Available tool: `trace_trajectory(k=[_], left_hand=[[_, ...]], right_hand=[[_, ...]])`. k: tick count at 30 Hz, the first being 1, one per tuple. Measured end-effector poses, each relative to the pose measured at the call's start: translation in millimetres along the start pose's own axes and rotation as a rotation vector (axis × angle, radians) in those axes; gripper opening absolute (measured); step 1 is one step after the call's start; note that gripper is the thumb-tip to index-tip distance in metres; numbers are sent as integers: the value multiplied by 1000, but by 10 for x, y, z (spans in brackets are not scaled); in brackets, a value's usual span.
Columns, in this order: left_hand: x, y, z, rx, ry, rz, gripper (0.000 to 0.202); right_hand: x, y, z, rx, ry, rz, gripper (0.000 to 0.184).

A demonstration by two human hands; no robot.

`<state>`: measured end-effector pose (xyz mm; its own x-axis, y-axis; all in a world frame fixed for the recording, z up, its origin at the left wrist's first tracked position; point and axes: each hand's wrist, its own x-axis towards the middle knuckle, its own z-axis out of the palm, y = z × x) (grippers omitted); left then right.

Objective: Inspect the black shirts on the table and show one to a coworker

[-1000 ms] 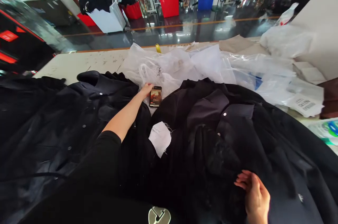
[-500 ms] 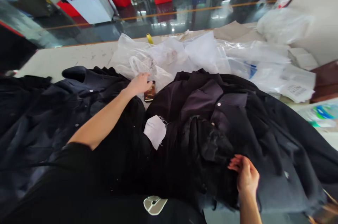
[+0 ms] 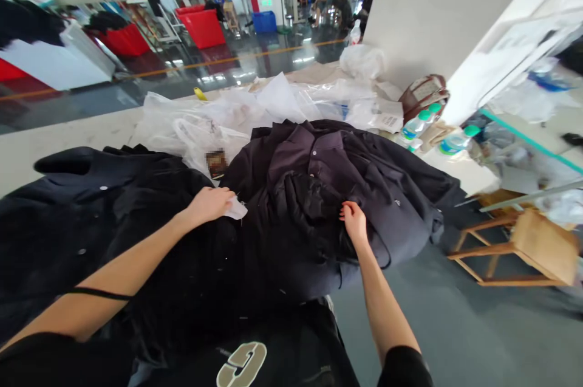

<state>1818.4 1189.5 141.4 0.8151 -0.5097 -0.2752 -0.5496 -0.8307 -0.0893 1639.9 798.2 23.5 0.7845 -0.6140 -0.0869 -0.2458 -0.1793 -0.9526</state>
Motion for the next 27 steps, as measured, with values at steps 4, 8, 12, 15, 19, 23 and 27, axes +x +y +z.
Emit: trace_trajectory(k=[4,8,12,15,19,23,27], left_hand=[[-268,-591,-376,-30,161,-262,20],[-565,-840,-617,-85,547,-523,26],[-313,-68,-605,-328,620,-141,38],[189,817,-450,-447,456,159,51],[740,1562,-327,-659,231,42,55],[840,1779,-507,-803,258,23,12],[683,1879,-1037,-1038,497,-6,21]], right_hand=[[-266,-98,-91,-148,15,-146,46],[-334,-313,-83,-437,-13,-212,60],[-152,-586,93,-786,-194,-96,64],[38,-747,74,-825,-328,-141,41],[322,-1014,-395,-737,-355,-300,33],[632,-1481,-1132,-341,-227,-623,35],[1006,-1976,-1708,-81,-31,-835,30]])
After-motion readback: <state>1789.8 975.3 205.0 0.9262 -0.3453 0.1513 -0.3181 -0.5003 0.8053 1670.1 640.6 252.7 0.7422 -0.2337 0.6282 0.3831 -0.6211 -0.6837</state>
